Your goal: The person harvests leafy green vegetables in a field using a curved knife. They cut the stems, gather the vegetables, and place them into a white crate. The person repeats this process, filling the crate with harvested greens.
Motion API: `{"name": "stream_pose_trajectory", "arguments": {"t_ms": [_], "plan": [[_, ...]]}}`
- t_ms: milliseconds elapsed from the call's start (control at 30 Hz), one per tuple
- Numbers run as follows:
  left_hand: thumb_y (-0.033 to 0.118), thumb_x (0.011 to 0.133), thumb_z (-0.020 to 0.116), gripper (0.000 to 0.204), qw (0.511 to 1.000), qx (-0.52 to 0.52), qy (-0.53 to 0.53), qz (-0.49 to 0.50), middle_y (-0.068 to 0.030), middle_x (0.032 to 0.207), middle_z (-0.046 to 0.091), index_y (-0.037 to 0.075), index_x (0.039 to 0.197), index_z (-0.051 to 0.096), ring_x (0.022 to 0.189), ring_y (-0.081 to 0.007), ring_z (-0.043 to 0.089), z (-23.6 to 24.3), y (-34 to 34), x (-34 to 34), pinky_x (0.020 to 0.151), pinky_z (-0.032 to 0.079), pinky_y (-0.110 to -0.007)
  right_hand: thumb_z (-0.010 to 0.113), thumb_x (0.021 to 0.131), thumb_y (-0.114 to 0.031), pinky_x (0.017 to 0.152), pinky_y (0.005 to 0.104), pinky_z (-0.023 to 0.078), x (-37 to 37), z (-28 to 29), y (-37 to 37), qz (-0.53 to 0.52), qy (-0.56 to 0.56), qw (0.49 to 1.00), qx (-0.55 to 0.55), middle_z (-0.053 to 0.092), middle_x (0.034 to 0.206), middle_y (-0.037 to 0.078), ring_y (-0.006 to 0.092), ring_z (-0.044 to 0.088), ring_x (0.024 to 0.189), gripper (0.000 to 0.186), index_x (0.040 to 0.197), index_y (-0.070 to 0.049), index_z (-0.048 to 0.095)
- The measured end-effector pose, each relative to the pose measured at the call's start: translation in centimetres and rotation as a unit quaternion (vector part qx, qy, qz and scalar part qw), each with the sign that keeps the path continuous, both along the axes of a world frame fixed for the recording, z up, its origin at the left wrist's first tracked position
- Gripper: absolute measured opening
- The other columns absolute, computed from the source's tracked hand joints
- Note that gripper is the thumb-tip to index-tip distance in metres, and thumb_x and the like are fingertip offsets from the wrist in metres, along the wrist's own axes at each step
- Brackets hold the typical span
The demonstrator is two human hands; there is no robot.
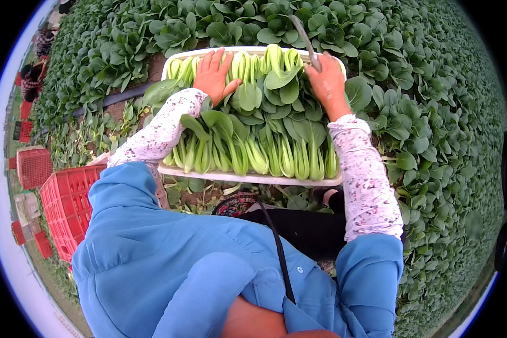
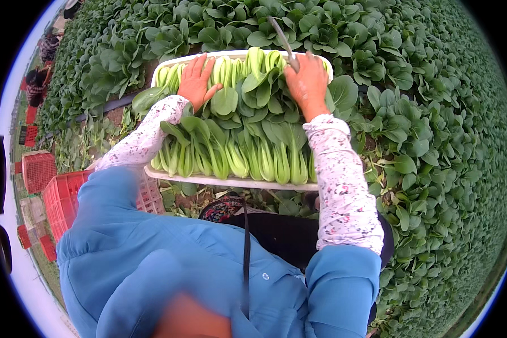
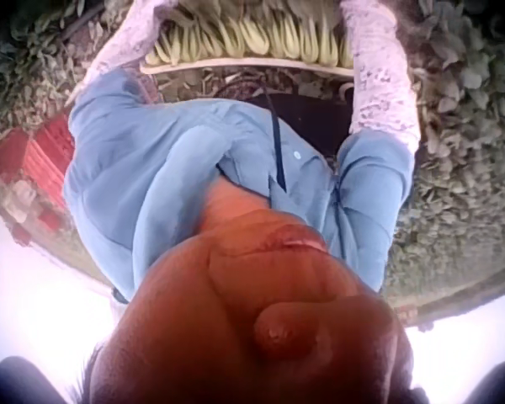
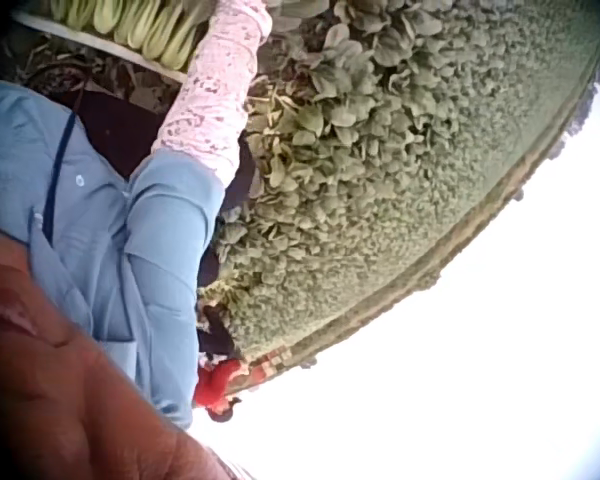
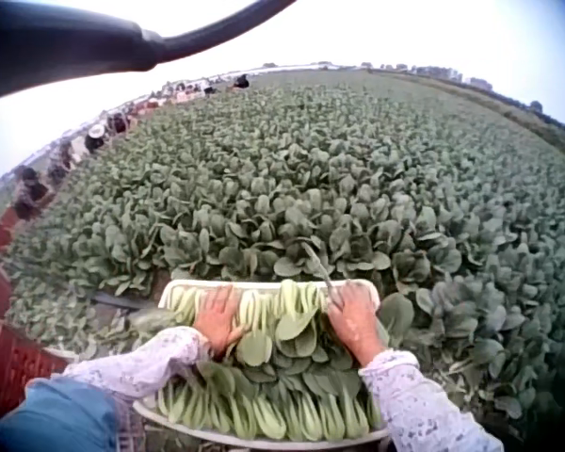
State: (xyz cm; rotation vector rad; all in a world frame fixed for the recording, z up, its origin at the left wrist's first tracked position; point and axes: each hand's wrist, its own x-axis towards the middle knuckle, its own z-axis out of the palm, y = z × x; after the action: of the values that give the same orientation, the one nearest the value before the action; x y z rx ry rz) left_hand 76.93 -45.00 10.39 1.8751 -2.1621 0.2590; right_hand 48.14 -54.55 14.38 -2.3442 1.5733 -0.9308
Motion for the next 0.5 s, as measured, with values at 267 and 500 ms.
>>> {"name": "stream_pose_trajectory", "arguments": {"t_ms": [267, 500], "plan": [[0.041, 0.067, 0.077, 0.092, 0.998, -0.056, 0.032, -0.024, -0.0171, 0.146, 0.026, 0.01, 0.142, 0.033, 0.134, -0.0398, 0.024, -4.0, -1.5, 1.0, 0.107, 0.023, -0.053, 0.073, 0.071, -0.015, 0.109, 0.0543, 0.022, 2.1, -6.9, 2.6, -0.013, 0.022, 0.999, -0.029, 0.036, 0.145, 0.012, 0.0379, 0.026, 0.136, 0.03, 0.097, -0.012, 0.059], [0.037, 0.071, 0.072, 0.09, 0.995, -0.081, -0.023, -0.047, -0.0216, 0.146, 0.028, 0.006, 0.144, 0.029, 0.133, -0.0407, 0.029, -8.1, -2.7, 6.3, 0.104, 0.027, -0.052, 0.064, 0.072, -0.021, 0.107, 0.056, 0.026, 1.5, -2.8, 2.2, -0.011, -0.016, 1.0, 0.016, 0.044, 0.138, 0.013, 0.0373, 0.031, 0.134, 0.026, 0.095, -0.009, 0.064]]}}
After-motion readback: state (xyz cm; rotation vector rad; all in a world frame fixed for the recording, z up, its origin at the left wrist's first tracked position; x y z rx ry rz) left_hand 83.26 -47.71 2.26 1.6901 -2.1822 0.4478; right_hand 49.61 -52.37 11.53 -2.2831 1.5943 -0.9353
